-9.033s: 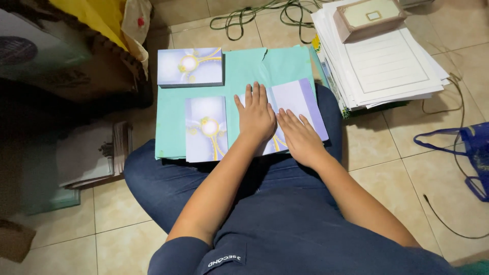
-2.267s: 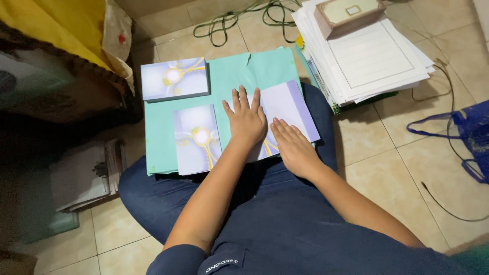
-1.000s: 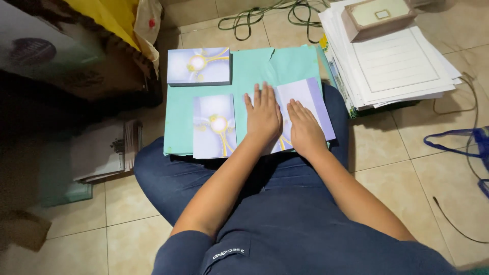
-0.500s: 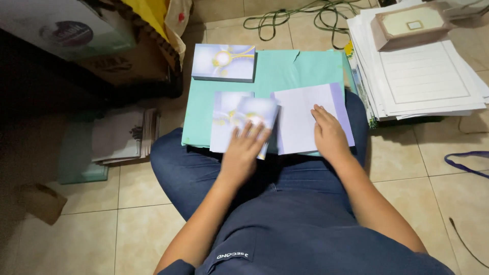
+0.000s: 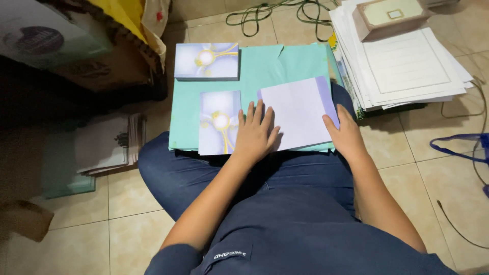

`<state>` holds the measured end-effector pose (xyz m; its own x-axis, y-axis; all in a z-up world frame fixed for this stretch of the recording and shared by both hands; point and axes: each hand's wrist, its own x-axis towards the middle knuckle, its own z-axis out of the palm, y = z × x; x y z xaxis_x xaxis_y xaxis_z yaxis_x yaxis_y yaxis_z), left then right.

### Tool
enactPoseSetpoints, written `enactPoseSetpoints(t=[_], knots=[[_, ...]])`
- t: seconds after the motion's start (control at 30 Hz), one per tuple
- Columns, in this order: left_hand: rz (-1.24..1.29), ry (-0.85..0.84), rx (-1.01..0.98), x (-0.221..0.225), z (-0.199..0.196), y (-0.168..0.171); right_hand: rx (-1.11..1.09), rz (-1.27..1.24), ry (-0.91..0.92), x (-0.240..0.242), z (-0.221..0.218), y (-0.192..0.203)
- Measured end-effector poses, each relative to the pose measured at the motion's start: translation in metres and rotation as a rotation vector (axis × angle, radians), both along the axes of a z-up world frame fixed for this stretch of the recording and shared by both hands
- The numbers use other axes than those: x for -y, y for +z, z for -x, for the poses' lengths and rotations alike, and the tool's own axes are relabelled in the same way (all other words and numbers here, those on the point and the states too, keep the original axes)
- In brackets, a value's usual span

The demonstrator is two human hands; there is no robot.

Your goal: The person is manually folding printed paper sheets one by one on a low surface while sitting on the floor.

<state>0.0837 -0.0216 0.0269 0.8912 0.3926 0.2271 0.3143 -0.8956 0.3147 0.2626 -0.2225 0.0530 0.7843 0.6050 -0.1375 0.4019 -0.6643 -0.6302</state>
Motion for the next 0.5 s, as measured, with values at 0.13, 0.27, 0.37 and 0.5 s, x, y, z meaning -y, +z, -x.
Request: enactPoseSetpoints(t=[0.13, 0.27, 0.37, 0.5], knots=[[0.035, -0.04, -0.115, 0.014, -0.027, 0.0, -0.039, -0.083, -0.048, 0.003, -0.007, -0.005], [0.081, -0.069, -0.169, 0.022, -0.025, 0.008, -0.08, -0.161, -0.077, 0.012, -0.029, -0.04], [0.06, -0.064, -0.164, 0.025, -0.023, 0.004, -0.024, -0.153, -0.049, 0.016, -0.032, -0.04], [0.031, -0.11, -0.105, 0.026, -0.024, -0.001, -0.152, -0.048, -0.119, 0.022, -0.03, -0.024]])
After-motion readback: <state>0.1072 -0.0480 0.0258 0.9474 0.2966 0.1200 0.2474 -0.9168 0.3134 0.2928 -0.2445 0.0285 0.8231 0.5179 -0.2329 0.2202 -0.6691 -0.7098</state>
